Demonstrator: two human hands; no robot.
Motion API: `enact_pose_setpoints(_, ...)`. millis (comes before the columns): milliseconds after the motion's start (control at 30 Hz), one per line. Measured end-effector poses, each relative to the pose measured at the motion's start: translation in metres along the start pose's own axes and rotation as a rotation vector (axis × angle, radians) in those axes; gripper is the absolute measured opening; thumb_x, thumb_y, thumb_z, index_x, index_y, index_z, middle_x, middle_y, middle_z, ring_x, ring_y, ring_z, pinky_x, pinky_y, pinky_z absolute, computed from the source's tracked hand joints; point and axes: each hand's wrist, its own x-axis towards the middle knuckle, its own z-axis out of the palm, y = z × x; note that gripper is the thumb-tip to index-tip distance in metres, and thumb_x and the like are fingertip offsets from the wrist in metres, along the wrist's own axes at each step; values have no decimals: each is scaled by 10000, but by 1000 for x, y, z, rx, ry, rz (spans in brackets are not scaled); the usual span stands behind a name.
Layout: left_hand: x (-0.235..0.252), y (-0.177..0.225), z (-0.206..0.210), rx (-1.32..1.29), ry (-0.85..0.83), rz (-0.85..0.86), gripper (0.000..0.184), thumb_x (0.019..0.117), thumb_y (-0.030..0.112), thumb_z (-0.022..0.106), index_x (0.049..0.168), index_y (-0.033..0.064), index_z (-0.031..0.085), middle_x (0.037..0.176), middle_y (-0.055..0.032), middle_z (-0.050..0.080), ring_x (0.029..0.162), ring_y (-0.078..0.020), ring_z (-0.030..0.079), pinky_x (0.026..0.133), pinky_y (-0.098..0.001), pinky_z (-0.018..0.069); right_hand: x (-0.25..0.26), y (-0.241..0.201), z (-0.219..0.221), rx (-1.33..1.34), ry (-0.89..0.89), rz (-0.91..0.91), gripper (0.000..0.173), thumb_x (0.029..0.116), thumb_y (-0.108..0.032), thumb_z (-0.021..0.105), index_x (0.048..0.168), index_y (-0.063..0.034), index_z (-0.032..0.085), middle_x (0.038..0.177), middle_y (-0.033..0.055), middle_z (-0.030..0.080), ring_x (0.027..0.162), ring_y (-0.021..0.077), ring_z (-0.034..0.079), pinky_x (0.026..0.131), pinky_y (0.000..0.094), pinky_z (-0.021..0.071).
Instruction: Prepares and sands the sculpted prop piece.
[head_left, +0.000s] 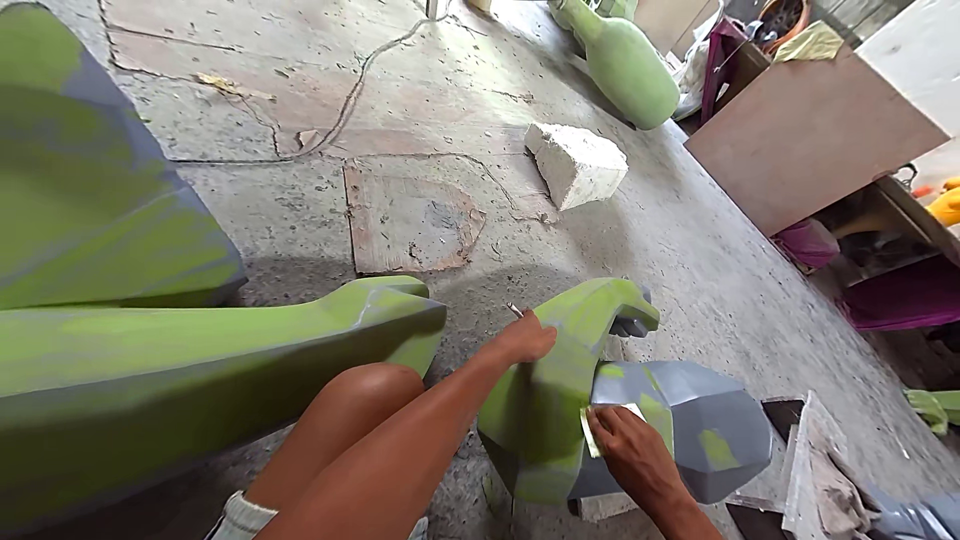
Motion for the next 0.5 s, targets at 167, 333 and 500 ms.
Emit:
enact_pose_setpoints(167,-1,2,-1,38,-3,-12,675,1054,493,386,1517,4,339,1264,-232,638,1154,-356,651,951,-576,520,11,15,-13,157,100,30,393,936,-151,616,1311,-232,704,1116,22,726,968,167,718,750,318,616)
enact_pose_setpoints(333,5,1,0,19,22,2,684,1057,481,387,1527,-13,332,1270,-253,637,1170,-378,646,965,-594,515,55,0,-10,290,-42,189,406,989,-164,543,1337,-317,684,1157,13,704,1012,176,699,761,362,612)
enact_pose_setpoints(500,3,1,0,24,25,-9,690,1061,488,383,1537,-8,322,1292,-251,630,1190,-374,640,981,-586,510,53,-19,-7,337,-118,274,375,964,-163,535,1250,-314,725,1146,9,691,1041,179,677,801,360,601)
